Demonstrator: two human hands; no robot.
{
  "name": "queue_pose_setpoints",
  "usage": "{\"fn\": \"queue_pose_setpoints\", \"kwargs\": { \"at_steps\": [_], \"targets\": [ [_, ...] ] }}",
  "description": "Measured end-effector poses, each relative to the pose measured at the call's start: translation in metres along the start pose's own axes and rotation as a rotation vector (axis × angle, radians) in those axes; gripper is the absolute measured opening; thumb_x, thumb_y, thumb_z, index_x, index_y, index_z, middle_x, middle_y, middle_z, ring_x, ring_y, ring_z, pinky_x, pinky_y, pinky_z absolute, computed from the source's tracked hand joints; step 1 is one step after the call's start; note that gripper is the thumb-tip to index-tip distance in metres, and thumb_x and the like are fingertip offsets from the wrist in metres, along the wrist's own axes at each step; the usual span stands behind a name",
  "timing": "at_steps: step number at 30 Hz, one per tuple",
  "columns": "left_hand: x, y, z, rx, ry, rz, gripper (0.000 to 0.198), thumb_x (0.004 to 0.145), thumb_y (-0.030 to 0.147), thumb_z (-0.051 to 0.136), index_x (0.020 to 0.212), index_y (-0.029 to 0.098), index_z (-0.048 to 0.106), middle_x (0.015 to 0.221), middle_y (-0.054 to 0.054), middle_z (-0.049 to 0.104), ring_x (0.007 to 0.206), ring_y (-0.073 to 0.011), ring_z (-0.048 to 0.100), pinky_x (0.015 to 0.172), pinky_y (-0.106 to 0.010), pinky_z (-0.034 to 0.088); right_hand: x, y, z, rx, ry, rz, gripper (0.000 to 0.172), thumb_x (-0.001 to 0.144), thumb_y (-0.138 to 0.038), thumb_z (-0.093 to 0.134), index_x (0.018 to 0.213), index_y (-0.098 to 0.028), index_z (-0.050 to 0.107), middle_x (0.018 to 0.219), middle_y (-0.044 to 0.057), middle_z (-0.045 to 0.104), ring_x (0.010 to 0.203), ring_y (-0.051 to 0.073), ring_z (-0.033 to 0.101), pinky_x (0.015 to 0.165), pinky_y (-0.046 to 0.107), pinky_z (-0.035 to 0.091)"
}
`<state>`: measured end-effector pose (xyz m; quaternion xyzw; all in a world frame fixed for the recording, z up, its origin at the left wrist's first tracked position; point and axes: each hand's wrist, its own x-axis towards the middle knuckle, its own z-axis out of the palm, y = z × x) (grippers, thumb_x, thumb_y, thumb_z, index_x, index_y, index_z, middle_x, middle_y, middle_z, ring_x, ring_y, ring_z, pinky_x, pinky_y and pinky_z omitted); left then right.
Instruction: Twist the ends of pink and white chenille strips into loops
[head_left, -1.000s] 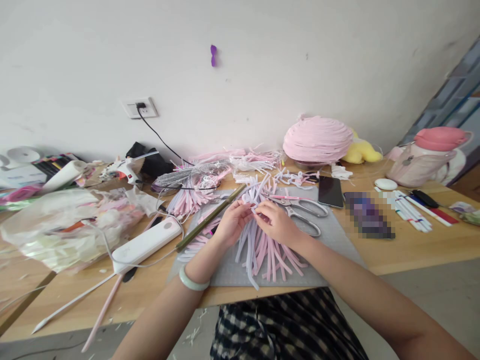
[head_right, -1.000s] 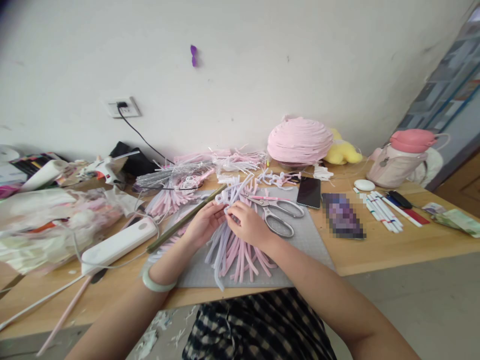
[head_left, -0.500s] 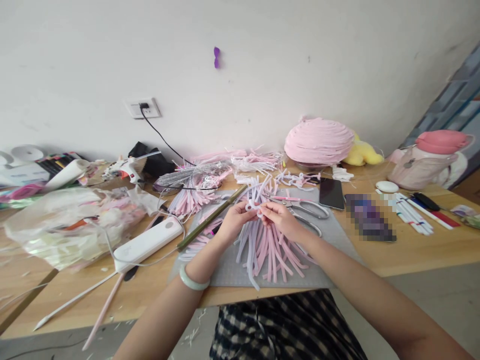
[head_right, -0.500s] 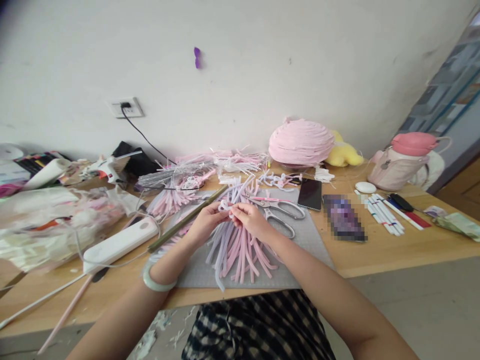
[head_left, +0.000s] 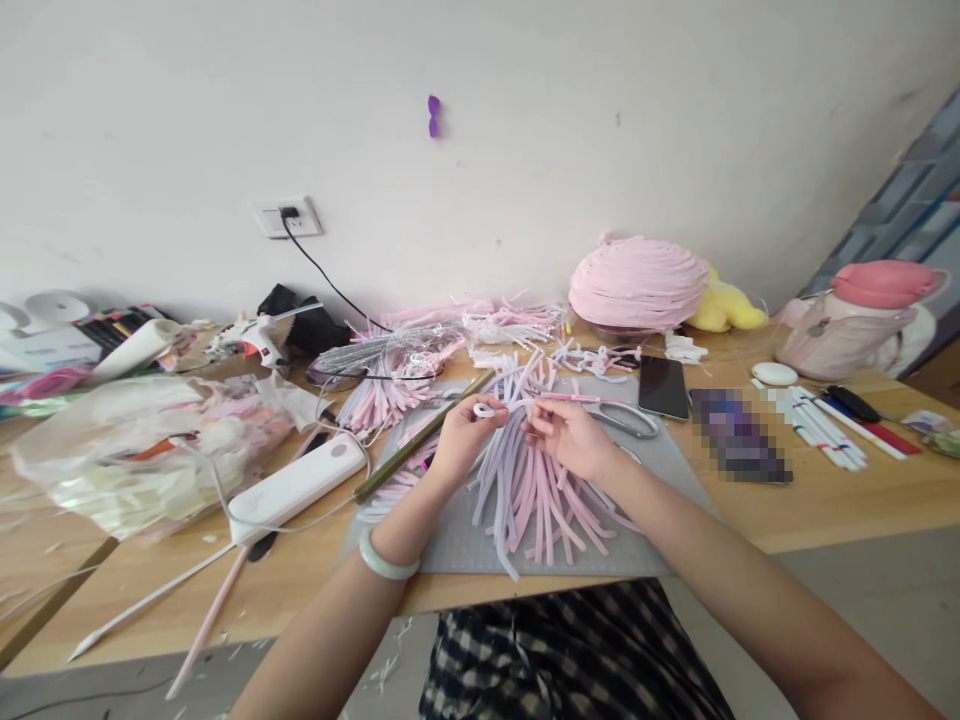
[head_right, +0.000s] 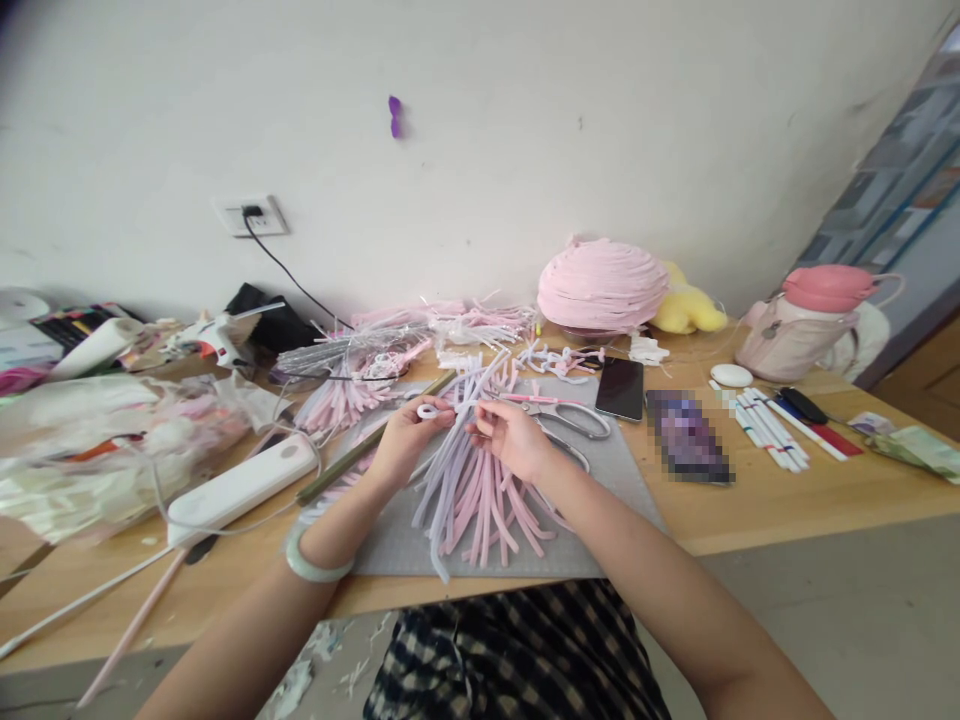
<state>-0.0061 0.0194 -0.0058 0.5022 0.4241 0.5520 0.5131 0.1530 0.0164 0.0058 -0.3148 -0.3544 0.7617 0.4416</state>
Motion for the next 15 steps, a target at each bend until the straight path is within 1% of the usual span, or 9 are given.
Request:
{"fn": "queue_pose_setpoints", "kwargs": {
  "at_steps": [1,2,3,4,6,8,10,12,15],
  "targets": [
    [0.0004,0.0001,-0.0006,-0.019,0.002,-0.001,0.017,0.059,0.022,0.069,0.071,0.015,0.058,0.063,0.004,0.058,0.06,-0.0084,0.05,0.065,-0.022,0.038,0.0004,0.0001,-0.001,-0.123,0.007,-0.046,0.018,0.072,-0.027,0.054,0.057,-0.017,0.051,0.04,-0.006,0.034,0.053,0.012,0.049,0.061,0.025,0.041],
    [0.0007,0.0004,-0.0008,-0.041,0.0,-0.004,0.019,0.059,0.023,0.068,0.073,0.015,0.058,0.065,0.003,0.059,0.06,-0.0085,0.05,0.065,-0.023,0.038,0.0011,0.0005,-0.002,-0.259,0.024,-0.099,0.016,0.072,-0.028,0.054,0.06,-0.017,0.054,0.038,-0.007,0.033,0.05,0.012,0.048,0.06,0.026,0.04],
    [0.0008,0.0011,-0.0007,-0.06,-0.006,-0.008,0.021,0.059,0.024,0.068,0.075,0.015,0.058,0.067,0.003,0.06,0.06,-0.0087,0.051,0.066,-0.023,0.039,0.0019,0.0011,-0.003,-0.393,0.051,-0.157,0.013,0.072,-0.027,0.052,0.066,-0.017,0.056,0.037,-0.007,0.037,0.048,0.012,0.047,0.06,0.026,0.039],
    [0.0005,0.0021,-0.0002,-0.069,-0.014,-0.015,0.024,0.059,0.024,0.068,0.079,0.015,0.058,0.069,0.002,0.061,0.061,-0.009,0.052,0.067,-0.024,0.04,0.0026,0.002,-0.0039,-0.518,0.088,-0.22,0.012,0.073,-0.025,0.05,0.073,-0.017,0.058,0.04,-0.006,0.043,0.048,0.012,0.047,0.061,0.026,0.039],
    [-0.0005,0.0047,0.0014,-0.045,-0.027,-0.034,0.029,0.059,0.025,0.067,0.084,0.015,0.058,0.072,0.001,0.062,0.063,-0.0104,0.054,0.066,-0.025,0.041,0.0031,0.0042,-0.0047,-0.748,0.169,-0.351,0.019,0.075,-0.019,0.043,0.084,-0.017,0.059,0.051,-0.003,0.053,0.052,0.012,0.049,0.061,0.027,0.039],
    [-0.0019,0.007,0.003,0.018,-0.025,-0.043,0.029,0.059,0.026,0.067,0.084,0.015,0.058,0.07,0.001,0.062,0.064,-0.0115,0.054,0.064,-0.024,0.041,0.0018,0.0063,-0.0042,-0.974,0.201,-0.524,0.025,0.075,-0.013,0.039,0.087,-0.018,0.061,0.064,0.0,0.059,0.06,0.014,0.052,0.063,0.028,0.04],
    [-0.0028,0.0081,0.0036,0.094,-0.015,-0.033,0.025,0.058,0.025,0.067,0.079,0.015,0.058,0.066,0.002,0.059,0.06,-0.011,0.052,0.061,-0.024,0.04,-0.0008,0.0079,-0.0032,-1.177,0.165,-0.709,0.026,0.075,-0.011,0.04,0.087,-0.018,0.063,0.073,0.003,0.06,0.067,0.015,0.053,0.066,0.028,0.041],
    [-0.0027,0.0075,0.0026,0.172,-0.01,0.007,0.02,0.059,0.025,0.067,0.075,0.015,0.059,0.063,0.004,0.057,0.058,-0.0102,0.05,0.06,-0.023,0.039,-0.0028,0.0089,-0.0029,-1.317,0.106,-0.839,0.023,0.077,-0.013,0.044,0.089,-0.016,0.063,0.077,0.006,0.059,0.07,0.016,0.054,0.068,0.029,0.043],
    [-0.0011,0.0049,-0.0002,0.276,-0.028,0.093,0.015,0.061,0.024,0.065,0.072,0.015,0.061,0.066,0.003,0.058,0.063,-0.0115,0.051,0.065,-0.024,0.039,-0.0022,0.0089,-0.0049,-1.399,0.039,-0.908,0.018,0.082,-0.019,0.047,0.087,-0.014,0.063,0.079,0.008,0.058,0.075,0.017,0.055,0.072,0.03,0.045]
  ]
}}
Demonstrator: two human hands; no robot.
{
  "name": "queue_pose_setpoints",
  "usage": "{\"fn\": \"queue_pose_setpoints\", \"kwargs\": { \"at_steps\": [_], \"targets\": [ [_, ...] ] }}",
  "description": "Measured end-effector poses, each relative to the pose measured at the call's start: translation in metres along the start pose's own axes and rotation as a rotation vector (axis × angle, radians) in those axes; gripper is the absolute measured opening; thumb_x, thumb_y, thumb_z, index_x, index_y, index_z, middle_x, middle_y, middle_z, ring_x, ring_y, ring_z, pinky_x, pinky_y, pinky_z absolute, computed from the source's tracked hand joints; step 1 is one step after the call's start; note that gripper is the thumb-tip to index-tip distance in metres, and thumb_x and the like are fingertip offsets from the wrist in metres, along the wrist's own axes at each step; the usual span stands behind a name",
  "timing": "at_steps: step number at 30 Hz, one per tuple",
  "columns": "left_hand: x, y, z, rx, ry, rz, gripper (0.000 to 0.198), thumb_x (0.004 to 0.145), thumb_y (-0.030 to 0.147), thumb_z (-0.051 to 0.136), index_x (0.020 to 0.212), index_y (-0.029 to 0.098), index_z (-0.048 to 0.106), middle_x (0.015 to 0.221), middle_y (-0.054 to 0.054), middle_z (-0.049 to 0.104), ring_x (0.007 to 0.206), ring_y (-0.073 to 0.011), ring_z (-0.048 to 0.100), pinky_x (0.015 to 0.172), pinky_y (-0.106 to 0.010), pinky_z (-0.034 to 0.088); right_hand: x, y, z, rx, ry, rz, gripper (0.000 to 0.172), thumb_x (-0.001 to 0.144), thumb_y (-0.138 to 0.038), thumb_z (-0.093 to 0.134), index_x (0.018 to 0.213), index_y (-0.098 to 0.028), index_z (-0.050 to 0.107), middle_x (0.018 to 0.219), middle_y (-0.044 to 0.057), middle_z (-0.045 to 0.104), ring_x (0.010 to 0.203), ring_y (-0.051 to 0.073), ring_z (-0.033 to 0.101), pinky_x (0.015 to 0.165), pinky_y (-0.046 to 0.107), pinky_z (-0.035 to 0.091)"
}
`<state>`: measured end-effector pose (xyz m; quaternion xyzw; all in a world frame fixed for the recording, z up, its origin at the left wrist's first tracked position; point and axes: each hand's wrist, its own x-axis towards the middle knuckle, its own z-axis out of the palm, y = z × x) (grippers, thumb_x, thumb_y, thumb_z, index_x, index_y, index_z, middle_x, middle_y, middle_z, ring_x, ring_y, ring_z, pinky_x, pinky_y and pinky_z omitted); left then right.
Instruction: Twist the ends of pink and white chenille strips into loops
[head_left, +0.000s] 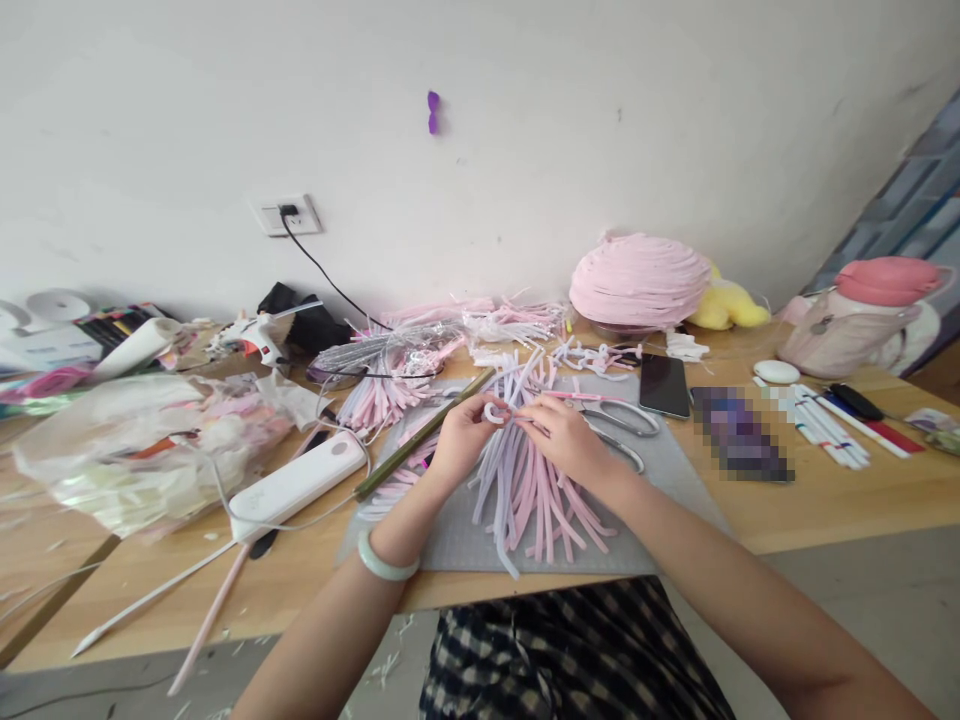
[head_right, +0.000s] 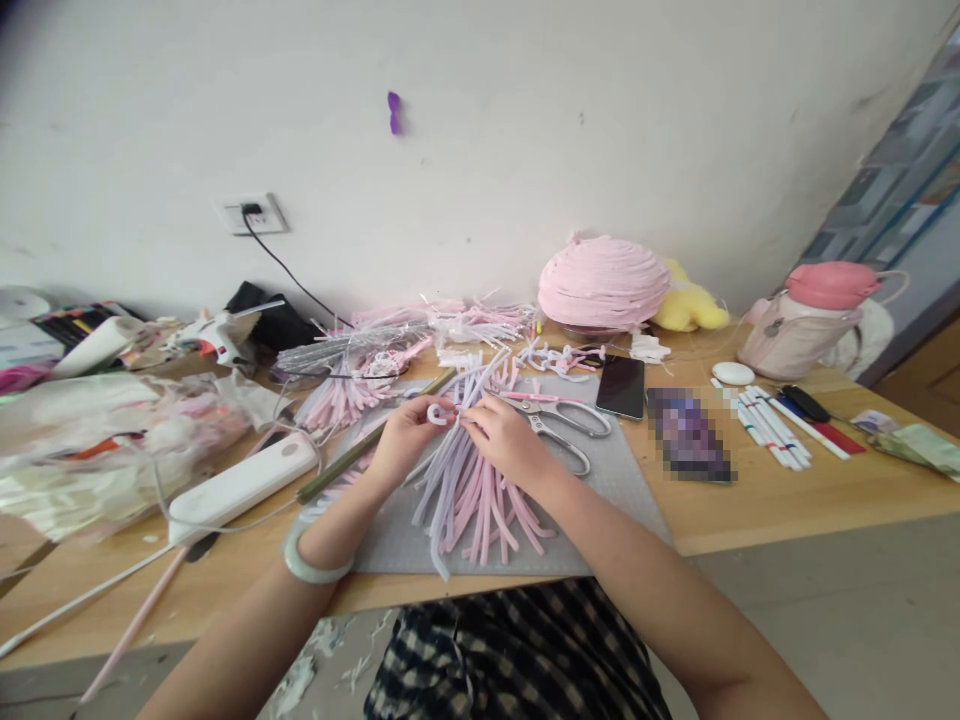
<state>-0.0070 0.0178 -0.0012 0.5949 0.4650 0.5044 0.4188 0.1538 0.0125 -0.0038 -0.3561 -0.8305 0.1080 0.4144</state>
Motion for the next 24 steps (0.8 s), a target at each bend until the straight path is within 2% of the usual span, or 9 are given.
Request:
{"fn": "queue_pose_setpoints", "kwargs": {
  "at_steps": [4,7,10,13,16,20,22,24],
  "targets": [
    [0.0009,-0.0029,-0.0012,0.079,-0.048,0.027,0.02,0.061,0.024,0.065,0.078,0.015,0.061,0.067,0.002,0.059,0.063,-0.0124,0.052,0.063,-0.024,0.039,0.002,0.0063,-0.0002,0.033,-0.014,-0.071,0.017,0.082,-0.015,0.047,0.081,-0.015,0.064,0.092,0.011,0.061,0.087,0.018,0.057,0.08,0.032,0.044],
    [-0.0002,-0.0022,-0.0008,0.056,-0.153,0.012,0.033,0.059,0.022,0.066,0.089,0.016,0.055,0.064,0.004,0.056,0.059,-0.0112,0.051,0.06,-0.023,0.039,0.0039,0.0086,-0.0002,0.132,-0.023,-0.056,0.014,0.08,-0.015,0.051,0.079,-0.016,0.065,0.089,0.009,0.064,0.086,0.018,0.058,0.081,0.031,0.043],
    [-0.002,-0.0015,-0.0003,0.046,-0.281,-0.013,0.035,0.059,0.018,0.065,0.092,0.017,0.05,0.06,0.006,0.054,0.057,-0.0102,0.05,0.06,-0.022,0.038,0.0056,0.0082,0.0011,0.229,-0.046,0.079,0.011,0.076,-0.017,0.056,0.074,-0.016,0.066,0.076,0.005,0.065,0.074,0.016,0.058,0.071,0.028,0.044],
    [-0.0033,-0.0018,0.0008,0.006,-0.345,-0.048,0.036,0.058,0.015,0.065,0.09,0.017,0.049,0.059,0.007,0.052,0.056,-0.0092,0.048,0.058,-0.022,0.037,0.0065,0.007,0.0033,0.265,-0.054,0.282,0.009,0.072,-0.02,0.061,0.069,-0.015,0.068,0.068,0.003,0.064,0.064,0.015,0.057,0.06,0.025,0.041],
    [-0.0036,-0.0015,0.0025,0.002,-0.333,-0.083,0.034,0.056,0.015,0.067,0.086,0.017,0.05,0.06,0.007,0.05,0.054,-0.0083,0.046,0.055,-0.02,0.035,0.0067,0.0066,0.0047,0.318,-0.056,0.417,0.01,0.068,-0.022,0.063,0.067,-0.015,0.069,0.064,0.002,0.063,0.06,0.014,0.056,0.057,0.024,0.039],
    [-0.0037,0.0021,0.0045,-0.054,-0.284,-0.101,0.025,0.06,0.022,0.067,0.079,0.016,0.052,0.063,0.006,0.05,0.054,-0.0078,0.044,0.053,-0.02,0.034,0.007,0.006,0.0037,0.433,-0.038,0.513,0.012,0.068,-0.026,0.062,0.067,-0.016,0.069,0.062,0.001,0.062,0.059,0.014,0.055,0.055,0.024,0.038],
    [-0.0036,0.0041,0.0045,-0.124,-0.271,-0.102,0.022,0.063,0.026,0.066,0.079,0.016,0.054,0.065,0.005,0.051,0.056,-0.0079,0.044,0.053,-0.02,0.035,0.0078,0.0045,0.0021,0.54,-0.027,0.531,0.015,0.068,-0.03,0.063,0.068,-0.016,0.069,0.065,0.001,0.063,0.059,0.013,0.055,0.055,0.024,0.04],
    [-0.0034,0.0055,0.0037,-0.185,-0.257,-0.103,0.021,0.065,0.029,0.065,0.077,0.016,0.056,0.065,0.004,0.051,0.057,-0.0076,0.044,0.054,-0.02,0.035,0.0093,0.0022,-0.0003,0.741,-0.018,0.575,0.024,0.07,-0.038,0.061,0.069,-0.016,0.068,0.068,0.002,0.063,0.059,0.013,0.055,0.055,0.025,0.042]
  ]
}}
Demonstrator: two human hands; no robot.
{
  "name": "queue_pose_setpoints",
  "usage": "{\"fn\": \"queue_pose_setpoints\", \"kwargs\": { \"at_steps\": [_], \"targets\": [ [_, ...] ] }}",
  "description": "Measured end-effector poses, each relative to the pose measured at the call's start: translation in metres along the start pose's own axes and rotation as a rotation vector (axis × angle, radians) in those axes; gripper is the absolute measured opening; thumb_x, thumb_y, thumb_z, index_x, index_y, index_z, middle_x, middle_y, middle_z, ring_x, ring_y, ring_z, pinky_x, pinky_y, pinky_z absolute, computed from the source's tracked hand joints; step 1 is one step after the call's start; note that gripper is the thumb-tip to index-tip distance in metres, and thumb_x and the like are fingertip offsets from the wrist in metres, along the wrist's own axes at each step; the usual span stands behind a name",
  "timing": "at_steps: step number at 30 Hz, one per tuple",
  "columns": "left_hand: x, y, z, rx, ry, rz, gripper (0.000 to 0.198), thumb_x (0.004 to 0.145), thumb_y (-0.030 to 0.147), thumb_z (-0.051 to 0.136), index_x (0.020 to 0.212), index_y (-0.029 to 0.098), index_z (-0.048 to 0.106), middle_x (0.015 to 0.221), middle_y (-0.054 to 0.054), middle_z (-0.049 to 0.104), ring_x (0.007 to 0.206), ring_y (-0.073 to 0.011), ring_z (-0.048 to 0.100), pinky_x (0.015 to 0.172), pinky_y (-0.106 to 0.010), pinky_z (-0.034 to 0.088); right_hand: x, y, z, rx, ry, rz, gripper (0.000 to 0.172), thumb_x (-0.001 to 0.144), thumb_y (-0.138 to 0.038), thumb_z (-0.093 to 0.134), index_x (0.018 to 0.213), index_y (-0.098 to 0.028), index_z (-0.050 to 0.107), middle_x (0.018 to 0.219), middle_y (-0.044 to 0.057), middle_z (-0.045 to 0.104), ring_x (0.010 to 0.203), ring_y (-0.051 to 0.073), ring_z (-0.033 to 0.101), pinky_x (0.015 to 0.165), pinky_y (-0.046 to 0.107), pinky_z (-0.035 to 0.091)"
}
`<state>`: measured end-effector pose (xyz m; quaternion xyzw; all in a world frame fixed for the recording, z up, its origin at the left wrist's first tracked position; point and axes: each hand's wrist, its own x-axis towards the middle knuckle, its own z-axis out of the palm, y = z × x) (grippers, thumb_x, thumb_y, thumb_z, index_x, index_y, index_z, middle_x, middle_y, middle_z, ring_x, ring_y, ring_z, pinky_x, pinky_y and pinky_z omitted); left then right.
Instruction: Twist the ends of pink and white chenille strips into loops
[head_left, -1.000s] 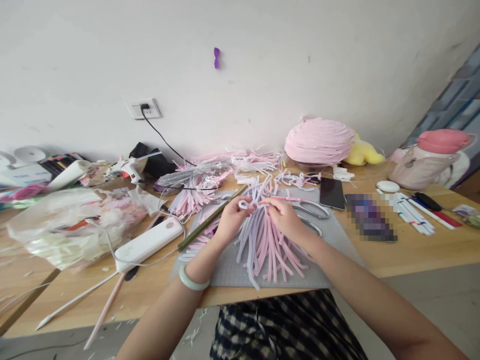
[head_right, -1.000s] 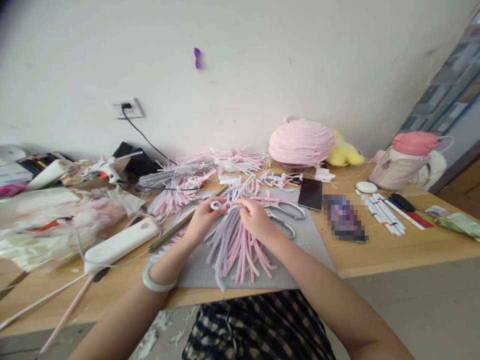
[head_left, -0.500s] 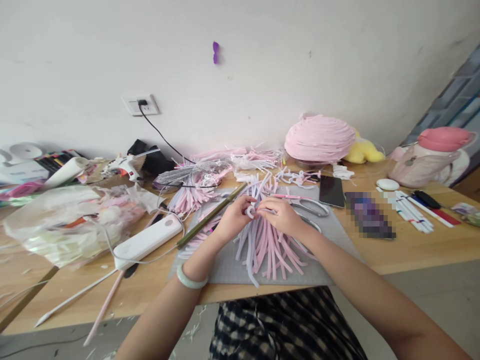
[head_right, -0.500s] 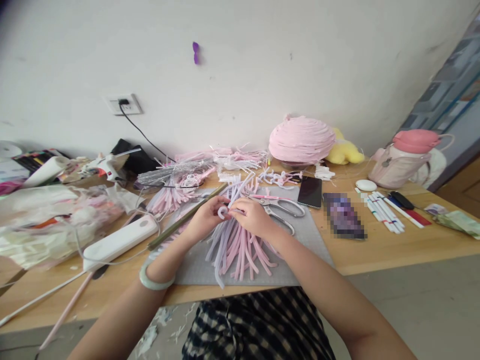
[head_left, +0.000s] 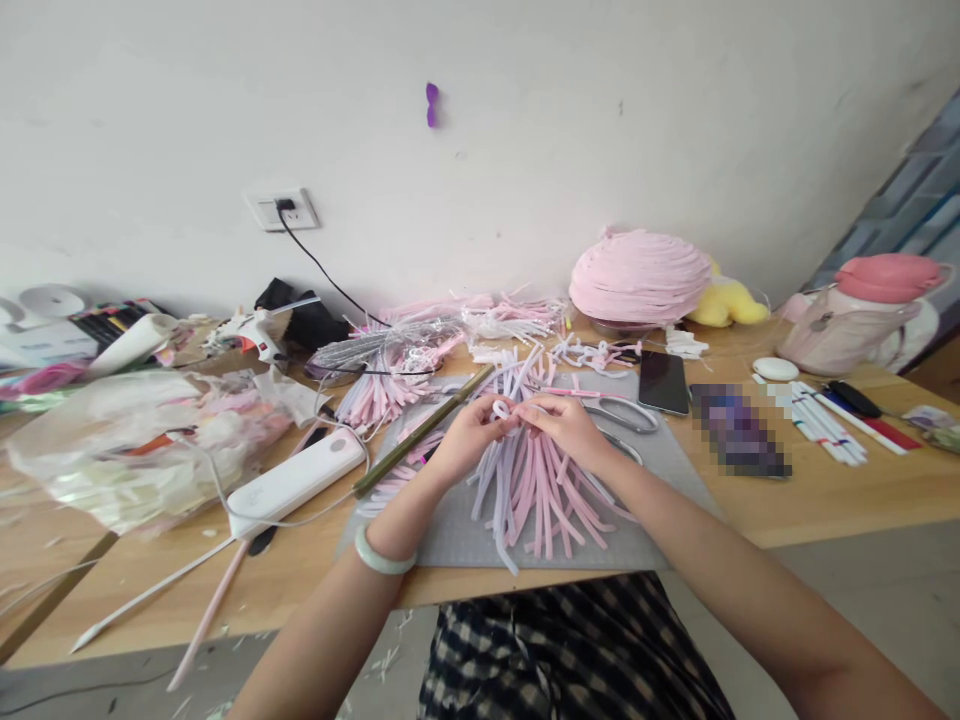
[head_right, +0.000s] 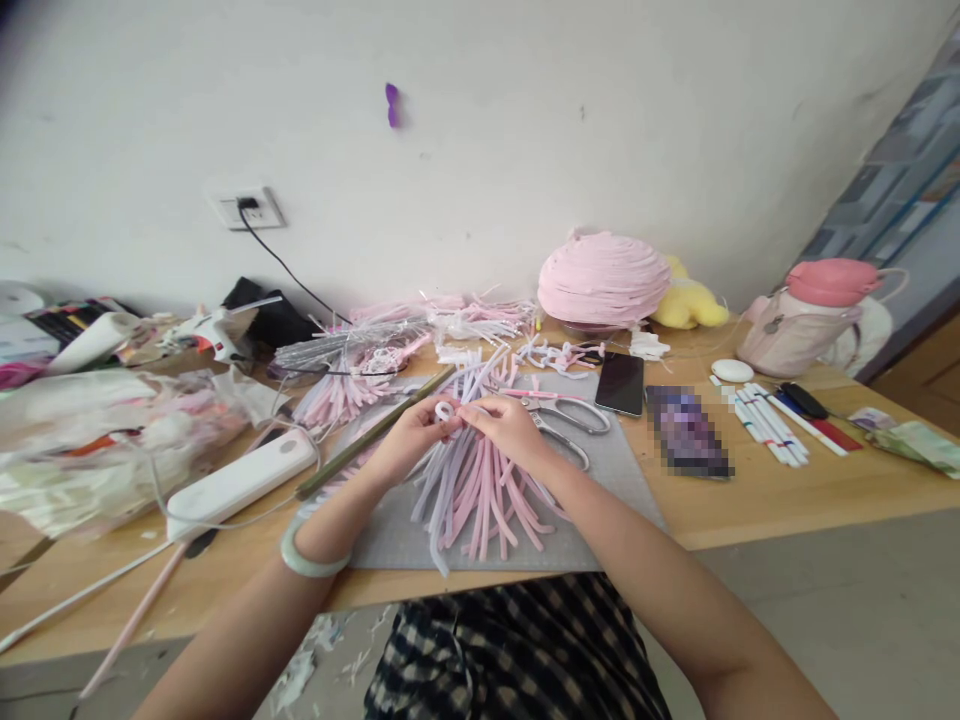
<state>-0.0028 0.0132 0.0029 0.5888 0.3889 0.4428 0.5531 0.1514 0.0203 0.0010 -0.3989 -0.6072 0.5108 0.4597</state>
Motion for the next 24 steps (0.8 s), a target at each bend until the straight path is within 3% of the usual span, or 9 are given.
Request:
{"fn": "queue_pose_setpoints", "kwargs": {
  "at_steps": [3,5,10,16,24],
  "targets": [
    [-0.0004,0.0008,-0.0014,-0.125,0.03,0.003,0.021,0.066,0.032,0.066,0.074,0.016,0.056,0.062,0.004,0.049,0.055,-0.0069,0.043,0.054,-0.02,0.034,-0.0004,-0.0055,-0.0006,0.383,0.001,0.197,0.036,0.075,-0.048,0.052,0.069,-0.015,0.065,0.064,0.003,0.062,0.055,0.011,0.055,0.053,0.024,0.045],
    [-0.0011,0.0007,-0.0022,-0.18,0.021,0.029,0.021,0.065,0.032,0.067,0.073,0.016,0.055,0.062,0.004,0.049,0.055,-0.0071,0.043,0.055,-0.02,0.034,-0.001,-0.0072,-0.0015,0.507,-0.004,0.307,0.031,0.073,-0.044,0.057,0.067,-0.015,0.063,0.061,0.001,0.061,0.051,0.009,0.053,0.049,0.022,0.043],
    [-0.0044,0.0028,-0.0034,-0.065,-0.071,0.178,0.015,0.071,0.028,0.063,0.076,0.016,0.056,0.07,0.003,0.05,0.062,-0.0084,0.044,0.062,-0.021,0.037,-0.0036,-0.0053,-0.002,0.411,-0.159,0.298,0.021,0.063,-0.033,0.07,0.067,-0.014,0.062,0.055,-0.002,0.058,0.045,0.006,0.05,0.044,0.019,0.036],
    [-0.0054,0.0071,-0.0038,0.186,-0.091,0.25,0.012,0.071,0.026,0.062,0.072,0.016,0.057,0.076,-0.001,0.053,0.075,-0.0134,0.049,0.075,-0.026,0.038,-0.0044,-0.0035,-0.0001,0.351,-0.102,0.283,0.021,0.061,-0.032,0.071,0.067,-0.015,0.06,0.054,-0.005,0.055,0.042,0.004,0.044,0.042,0.018,0.031],
    [-0.0063,0.0057,-0.0005,0.011,-0.095,0.184,0.021,0.066,0.032,0.067,0.073,0.015,0.056,0.068,0.001,0.053,0.063,-0.0104,0.048,0.065,-0.023,0.039,-0.0036,-0.0024,-0.002,0.346,-0.158,0.25,0.018,0.062,-0.029,0.066,0.061,-0.014,0.057,0.043,-0.007,0.047,0.037,0.003,0.038,0.04,0.019,0.027]
  ]
}}
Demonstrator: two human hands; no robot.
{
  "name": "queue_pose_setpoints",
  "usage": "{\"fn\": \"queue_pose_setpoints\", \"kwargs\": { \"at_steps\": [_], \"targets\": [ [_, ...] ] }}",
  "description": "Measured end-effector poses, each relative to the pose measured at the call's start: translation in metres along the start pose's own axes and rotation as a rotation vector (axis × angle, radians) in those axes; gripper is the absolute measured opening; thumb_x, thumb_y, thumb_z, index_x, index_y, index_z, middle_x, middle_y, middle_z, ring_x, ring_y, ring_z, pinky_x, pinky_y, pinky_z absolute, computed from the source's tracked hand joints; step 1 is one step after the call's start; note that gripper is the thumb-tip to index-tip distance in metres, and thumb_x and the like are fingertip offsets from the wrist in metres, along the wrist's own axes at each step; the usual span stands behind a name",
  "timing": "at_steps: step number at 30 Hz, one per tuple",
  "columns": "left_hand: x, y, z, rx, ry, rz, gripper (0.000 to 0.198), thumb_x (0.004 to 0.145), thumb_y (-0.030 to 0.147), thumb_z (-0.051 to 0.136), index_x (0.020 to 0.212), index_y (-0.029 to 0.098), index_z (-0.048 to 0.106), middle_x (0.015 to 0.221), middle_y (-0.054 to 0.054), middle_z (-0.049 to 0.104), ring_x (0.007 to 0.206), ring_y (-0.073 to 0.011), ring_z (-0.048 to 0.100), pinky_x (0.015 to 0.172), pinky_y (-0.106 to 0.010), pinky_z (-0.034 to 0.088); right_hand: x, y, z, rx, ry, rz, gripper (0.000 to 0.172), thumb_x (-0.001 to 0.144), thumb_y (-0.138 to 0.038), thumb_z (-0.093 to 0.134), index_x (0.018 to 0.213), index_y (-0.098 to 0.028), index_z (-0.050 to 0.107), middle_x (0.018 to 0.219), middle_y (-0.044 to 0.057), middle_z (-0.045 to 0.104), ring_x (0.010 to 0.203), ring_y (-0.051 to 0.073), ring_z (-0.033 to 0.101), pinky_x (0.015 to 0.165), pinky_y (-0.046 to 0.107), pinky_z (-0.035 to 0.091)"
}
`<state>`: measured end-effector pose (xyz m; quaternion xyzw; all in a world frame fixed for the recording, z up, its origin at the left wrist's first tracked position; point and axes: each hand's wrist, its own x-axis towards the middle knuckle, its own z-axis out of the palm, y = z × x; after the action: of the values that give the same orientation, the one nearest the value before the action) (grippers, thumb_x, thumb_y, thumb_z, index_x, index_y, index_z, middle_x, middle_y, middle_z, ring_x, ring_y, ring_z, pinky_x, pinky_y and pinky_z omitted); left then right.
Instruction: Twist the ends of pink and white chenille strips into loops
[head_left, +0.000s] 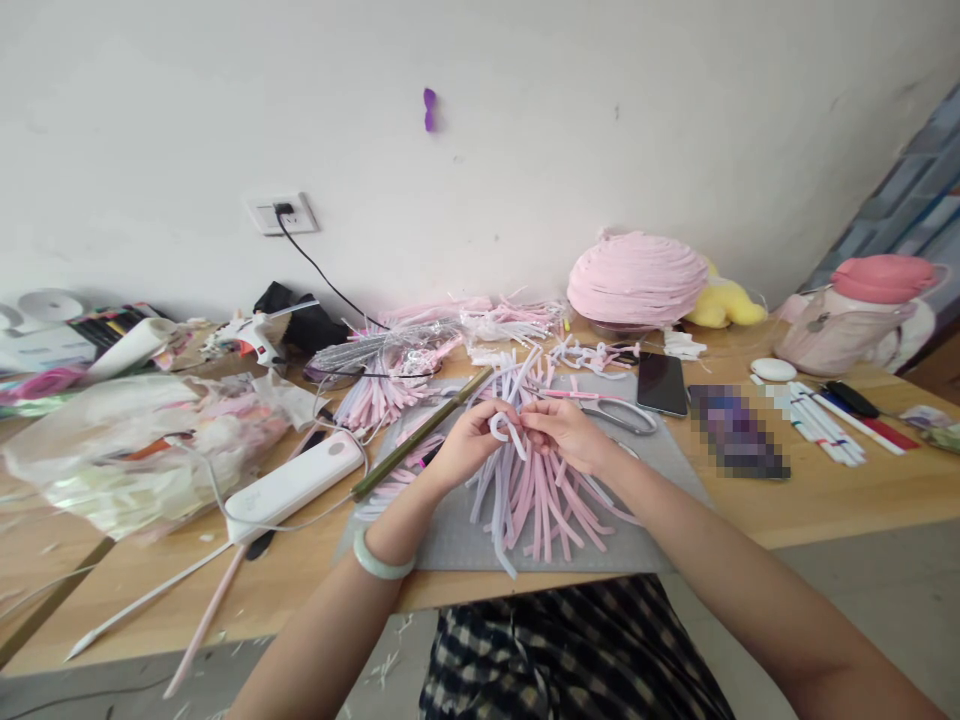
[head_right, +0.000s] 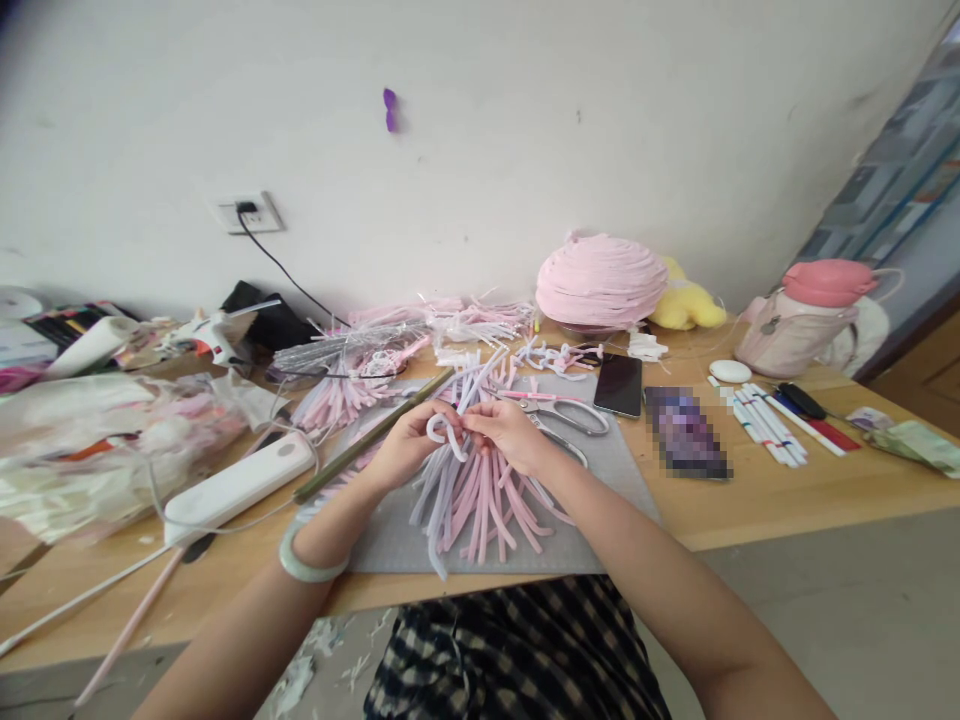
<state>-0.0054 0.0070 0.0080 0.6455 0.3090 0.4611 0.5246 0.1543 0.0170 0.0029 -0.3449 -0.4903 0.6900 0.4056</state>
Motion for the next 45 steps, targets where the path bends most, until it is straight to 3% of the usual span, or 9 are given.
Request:
{"fn": "queue_pose_setpoints", "kwargs": {
  "at_steps": [8,13,18,22,28,31,38,42,45],
  "targets": [
    [0.001,0.002,-0.002,0.106,0.079,0.062,0.015,0.069,0.029,0.063,0.072,0.016,0.056,0.07,0.0,0.055,0.067,-0.0125,0.051,0.068,-0.025,0.041,0.0,0.003,0.008,0.256,0.03,-0.003,0.019,0.061,-0.028,0.069,0.061,-0.013,0.057,0.05,-0.005,0.049,0.043,0.003,0.04,0.04,0.018,0.027],
    [0.001,-0.007,-0.007,0.389,0.132,0.146,0.005,0.074,0.02,0.053,0.077,0.017,0.056,0.074,-0.002,0.057,0.072,-0.0137,0.052,0.07,-0.026,0.041,-0.003,0.002,0.013,0.183,0.004,0.071,0.021,0.059,-0.03,0.071,0.061,-0.013,0.058,0.048,-0.005,0.049,0.043,0.004,0.04,0.041,0.018,0.03],
    [-0.001,-0.014,-0.006,0.454,0.209,0.111,0.016,0.071,0.017,0.055,0.086,0.018,0.05,0.072,0.001,0.054,0.068,-0.0121,0.051,0.067,-0.024,0.041,-0.001,0.006,0.013,0.112,0.085,0.09,0.023,0.061,-0.034,0.069,0.063,-0.015,0.058,0.048,-0.006,0.048,0.043,0.005,0.041,0.04,0.018,0.03],
    [0.0,-0.012,-0.003,0.384,0.26,0.061,0.019,0.067,0.017,0.058,0.083,0.019,0.048,0.071,0.002,0.054,0.067,-0.0113,0.051,0.066,-0.024,0.041,-0.002,0.004,0.011,-0.108,0.077,0.019,0.02,0.062,-0.032,0.068,0.066,-0.015,0.058,0.056,-0.004,0.055,0.043,0.004,0.041,0.041,0.019,0.029],
    [0.003,-0.004,0.001,-0.16,0.274,-0.081,0.029,0.059,0.023,0.067,0.076,0.019,0.044,0.061,0.007,0.052,0.057,-0.0085,0.053,0.062,-0.024,0.043,0.002,-0.002,0.001,-0.442,0.146,-0.118,0.011,0.066,-0.025,0.062,0.069,-0.015,0.062,0.048,-0.004,0.055,0.047,0.009,0.049,0.051,0.023,0.036],
    [0.001,-0.004,0.006,-0.297,0.197,-0.19,0.028,0.058,0.023,0.068,0.075,0.018,0.046,0.063,0.004,0.056,0.057,-0.0095,0.056,0.063,-0.025,0.044,0.005,0.0,-0.004,-0.557,0.182,-0.194,0.012,0.068,-0.025,0.06,0.072,-0.015,0.064,0.057,0.0,0.062,0.055,0.014,0.057,0.059,0.027,0.041],
    [0.001,-0.009,0.001,0.002,-0.029,-0.225,0.017,0.054,0.011,0.063,0.07,0.016,0.06,0.077,-0.002,0.064,0.08,-0.0172,0.058,0.079,-0.03,0.042,0.001,-0.003,-0.009,-1.186,0.468,-0.658,0.005,0.072,-0.022,0.063,0.069,-0.02,0.067,0.075,0.006,0.067,0.082,0.021,0.057,0.082,0.039,0.031],
    [0.006,-0.006,-0.01,-0.061,0.141,-0.229,0.015,0.062,0.023,0.061,0.075,0.016,0.063,0.079,-0.002,0.065,0.081,-0.0185,0.057,0.076,-0.029,0.041,-0.004,-0.006,-0.01,-1.358,0.316,-0.795,0.013,0.081,-0.024,0.055,0.075,-0.02,0.065,0.077,0.003,0.068,0.08,0.017,0.057,0.085,0.037,0.025],
    [0.007,-0.003,-0.012,-0.125,0.182,-0.274,0.038,0.074,0.049,0.045,0.072,0.014,0.06,0.073,-0.006,0.064,0.07,-0.018,0.058,0.066,-0.03,0.043,-0.006,-0.005,-0.009,-1.429,0.233,-0.835,0.016,0.085,-0.022,0.049,0.079,-0.021,0.064,0.079,0.002,0.069,0.087,0.017,0.057,0.087,0.037,0.021]
  ]
}}
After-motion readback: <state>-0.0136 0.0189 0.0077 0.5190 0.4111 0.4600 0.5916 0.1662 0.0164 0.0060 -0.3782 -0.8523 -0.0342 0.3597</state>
